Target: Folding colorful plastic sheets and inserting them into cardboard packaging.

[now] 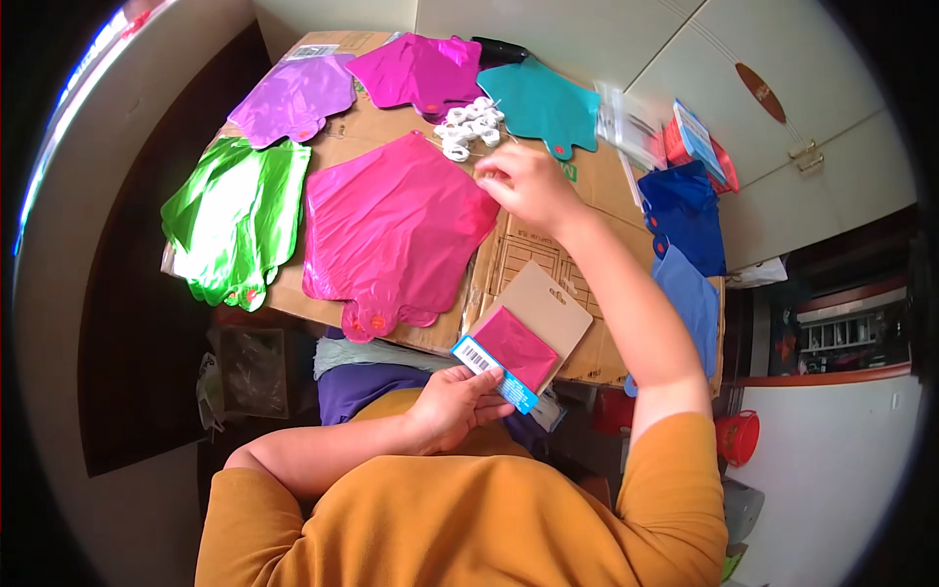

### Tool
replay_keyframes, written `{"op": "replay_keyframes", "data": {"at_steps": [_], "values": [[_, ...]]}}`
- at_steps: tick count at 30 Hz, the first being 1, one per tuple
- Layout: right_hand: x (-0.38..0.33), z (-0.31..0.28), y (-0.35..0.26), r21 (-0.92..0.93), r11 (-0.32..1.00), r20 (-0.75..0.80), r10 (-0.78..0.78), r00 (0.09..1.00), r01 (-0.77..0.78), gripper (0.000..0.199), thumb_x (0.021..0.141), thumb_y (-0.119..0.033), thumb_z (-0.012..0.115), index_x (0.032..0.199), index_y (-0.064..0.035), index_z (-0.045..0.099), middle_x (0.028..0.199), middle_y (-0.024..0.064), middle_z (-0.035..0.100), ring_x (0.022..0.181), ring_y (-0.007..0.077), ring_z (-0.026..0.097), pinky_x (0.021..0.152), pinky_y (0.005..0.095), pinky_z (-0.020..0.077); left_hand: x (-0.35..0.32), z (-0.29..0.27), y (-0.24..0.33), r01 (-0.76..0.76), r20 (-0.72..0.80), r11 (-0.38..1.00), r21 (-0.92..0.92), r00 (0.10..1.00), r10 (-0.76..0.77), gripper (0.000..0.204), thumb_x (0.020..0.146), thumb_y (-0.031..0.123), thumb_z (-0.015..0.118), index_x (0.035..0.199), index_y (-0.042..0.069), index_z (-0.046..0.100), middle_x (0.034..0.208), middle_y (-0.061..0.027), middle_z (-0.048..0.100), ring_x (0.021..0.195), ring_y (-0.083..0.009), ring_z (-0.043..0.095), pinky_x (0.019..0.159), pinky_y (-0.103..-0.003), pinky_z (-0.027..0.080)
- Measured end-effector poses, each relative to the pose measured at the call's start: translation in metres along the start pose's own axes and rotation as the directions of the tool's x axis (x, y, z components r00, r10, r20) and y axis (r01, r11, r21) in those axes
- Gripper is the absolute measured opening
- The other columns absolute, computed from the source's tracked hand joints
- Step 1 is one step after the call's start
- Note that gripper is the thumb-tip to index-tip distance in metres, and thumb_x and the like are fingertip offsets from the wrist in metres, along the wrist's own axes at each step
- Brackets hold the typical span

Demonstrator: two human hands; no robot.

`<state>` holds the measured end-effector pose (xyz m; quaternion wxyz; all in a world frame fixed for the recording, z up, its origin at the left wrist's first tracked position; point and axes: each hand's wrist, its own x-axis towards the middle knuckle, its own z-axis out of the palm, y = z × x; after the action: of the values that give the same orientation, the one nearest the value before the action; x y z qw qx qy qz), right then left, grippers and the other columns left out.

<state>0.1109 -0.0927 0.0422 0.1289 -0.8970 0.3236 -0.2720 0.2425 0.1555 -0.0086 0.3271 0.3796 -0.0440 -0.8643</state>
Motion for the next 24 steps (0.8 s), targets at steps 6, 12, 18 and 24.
{"op": "replay_keyframes", "data": {"at_steps": [6,12,18,24], "values": [[0.035,0.049,0.032,-0.384,0.909,-0.002,-0.177,0.984,0.163,0.015,0.074,-0.009,0.066,0.089,-0.0077,0.067,0.088,0.0093,0.061,0.084,0.0266,0.062,0.077,0.0372,0.0509,0.006,-0.009,0.000,0.025,0.040,1.000,-0.006,0.999,-0.025,0.018,0.098,0.020,0.057,0.106,0.005,0.062,0.101,-0.0083,0.069,0.091,-0.0178,0.067,0.082,-0.033,0.056],[-0.038,-0.028,-0.038,0.425,0.871,-0.003,0.275,0.961,-0.248,0.009,0.084,0.000,0.062,0.093,-0.0005,0.065,0.090,0.0073,0.067,0.085,0.0161,0.066,0.076,0.0288,0.0528,0.004,-0.011,0.003,-0.023,0.087,0.999,0.046,0.996,0.019,0.019,0.098,0.019,0.056,0.112,0.008,0.062,0.103,-0.0063,0.069,0.092,-0.0171,0.067,0.081,-0.032,0.056],[-0.139,-0.066,-0.096,0.638,0.256,0.459,0.631,0.626,-0.726,0.009,0.089,-0.001,0.061,0.095,0.0046,0.063,0.087,0.0075,0.068,0.078,0.0104,0.066,0.072,0.0246,0.0556,0.014,-0.030,-0.008,-0.120,0.173,0.983,0.136,0.980,0.096,0.017,0.097,0.017,0.058,0.111,0.009,0.063,0.102,-0.0056,0.069,0.089,-0.0173,0.067,0.074,-0.031,0.057],[-0.174,-0.027,-0.105,0.482,0.457,0.427,0.623,0.655,-0.748,0.022,0.089,0.001,0.055,0.108,0.0060,0.065,0.090,0.0057,0.068,0.078,0.0077,0.063,0.070,0.0213,0.0508,0.022,-0.046,-0.009,-0.188,0.275,0.957,0.222,0.953,0.123,0.018,0.096,0.014,0.059,0.113,0.008,0.062,0.101,-0.0049,0.068,0.088,-0.0149,0.066,0.069,-0.028,0.057]]}}
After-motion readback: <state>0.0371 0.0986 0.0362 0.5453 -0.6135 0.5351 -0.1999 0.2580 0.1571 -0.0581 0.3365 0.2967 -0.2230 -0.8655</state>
